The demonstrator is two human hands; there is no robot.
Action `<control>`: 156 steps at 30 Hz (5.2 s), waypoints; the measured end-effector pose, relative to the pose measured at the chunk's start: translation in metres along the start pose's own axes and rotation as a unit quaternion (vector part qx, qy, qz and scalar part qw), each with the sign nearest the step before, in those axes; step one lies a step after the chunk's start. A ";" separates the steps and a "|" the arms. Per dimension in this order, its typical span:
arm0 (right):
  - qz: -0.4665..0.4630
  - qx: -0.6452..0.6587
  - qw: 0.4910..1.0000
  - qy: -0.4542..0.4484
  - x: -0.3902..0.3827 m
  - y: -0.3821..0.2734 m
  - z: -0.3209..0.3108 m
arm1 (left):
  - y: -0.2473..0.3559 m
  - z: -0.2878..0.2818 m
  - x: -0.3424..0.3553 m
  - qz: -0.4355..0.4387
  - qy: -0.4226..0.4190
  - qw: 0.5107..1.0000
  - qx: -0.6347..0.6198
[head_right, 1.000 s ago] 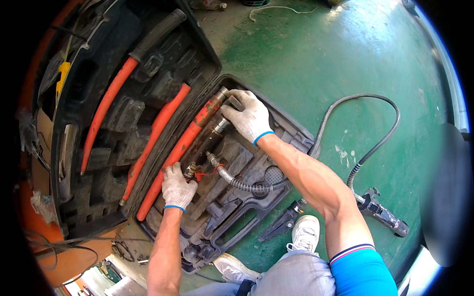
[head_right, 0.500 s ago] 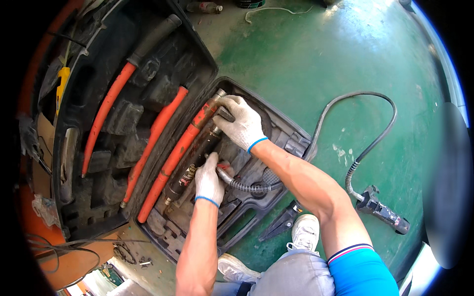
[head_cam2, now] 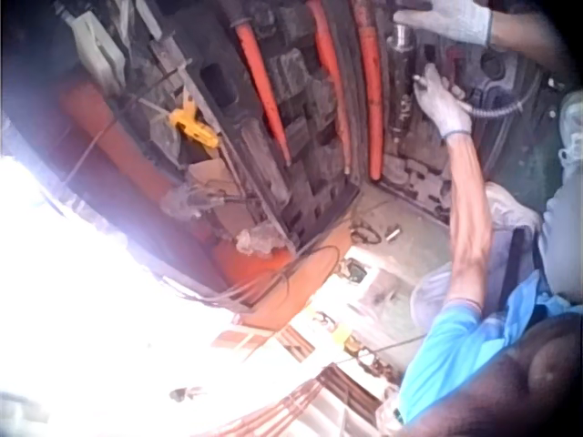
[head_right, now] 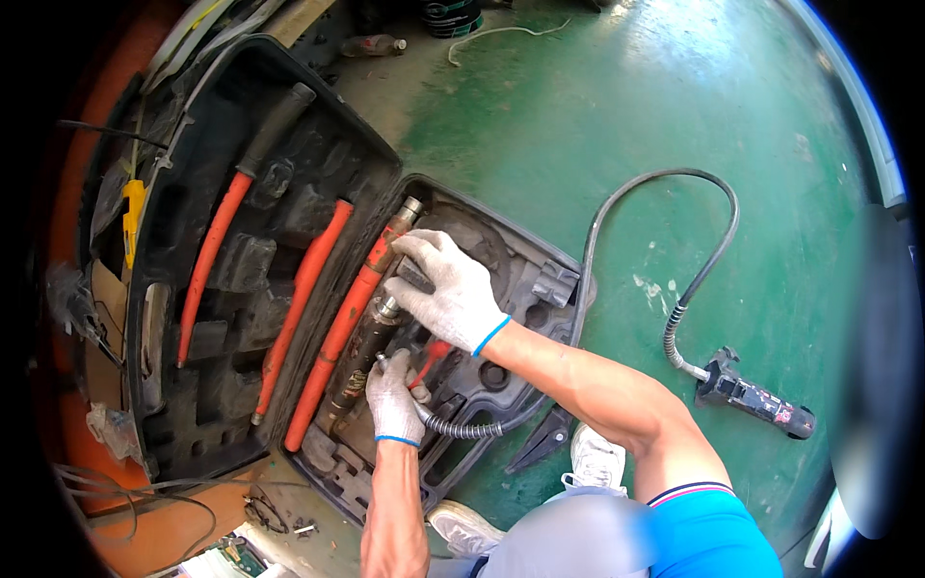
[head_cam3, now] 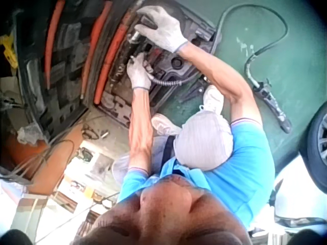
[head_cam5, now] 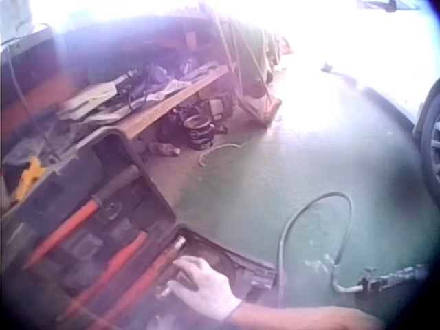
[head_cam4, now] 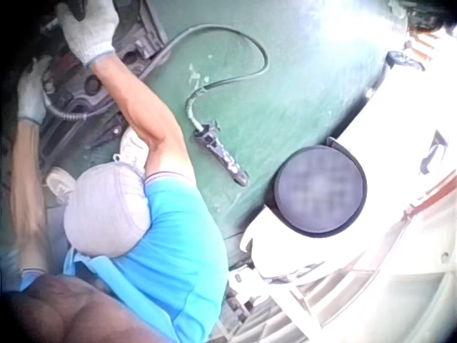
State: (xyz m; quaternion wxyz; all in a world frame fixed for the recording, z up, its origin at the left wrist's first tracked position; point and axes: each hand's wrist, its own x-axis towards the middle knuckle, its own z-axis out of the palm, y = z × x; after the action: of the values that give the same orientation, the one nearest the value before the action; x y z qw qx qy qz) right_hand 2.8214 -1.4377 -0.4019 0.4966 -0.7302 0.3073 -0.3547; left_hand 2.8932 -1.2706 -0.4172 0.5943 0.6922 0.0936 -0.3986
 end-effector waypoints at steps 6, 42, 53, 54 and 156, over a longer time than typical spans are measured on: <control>-0.006 -0.070 0.997 -0.046 -0.016 -0.039 0.027 | -0.001 -0.013 0.000 0.013 -0.021 1.000 0.009; -0.076 -0.050 0.994 -0.052 -0.083 0.007 0.021 | -0.012 -0.075 0.048 -0.017 0.064 0.938 -0.341; -0.012 0.048 0.999 -0.012 -0.130 -0.037 -0.033 | -0.003 -0.061 -0.029 0.079 -0.012 0.872 -0.483; 0.009 0.068 0.998 -0.009 -0.134 -0.040 -0.034 | -0.008 -0.064 -0.025 0.099 -0.041 0.869 -0.484; 0.559 -0.047 0.666 0.491 -0.365 -0.401 -0.481 | 0.339 -0.099 -0.075 0.406 0.116 0.549 0.721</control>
State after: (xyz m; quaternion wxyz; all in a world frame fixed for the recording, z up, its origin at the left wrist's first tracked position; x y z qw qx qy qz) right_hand 2.2603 -1.2622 0.0212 0.3439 -0.1642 0.8736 -0.3025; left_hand 3.0915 -1.2495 -0.1169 -0.0221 0.8931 -0.4480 0.0350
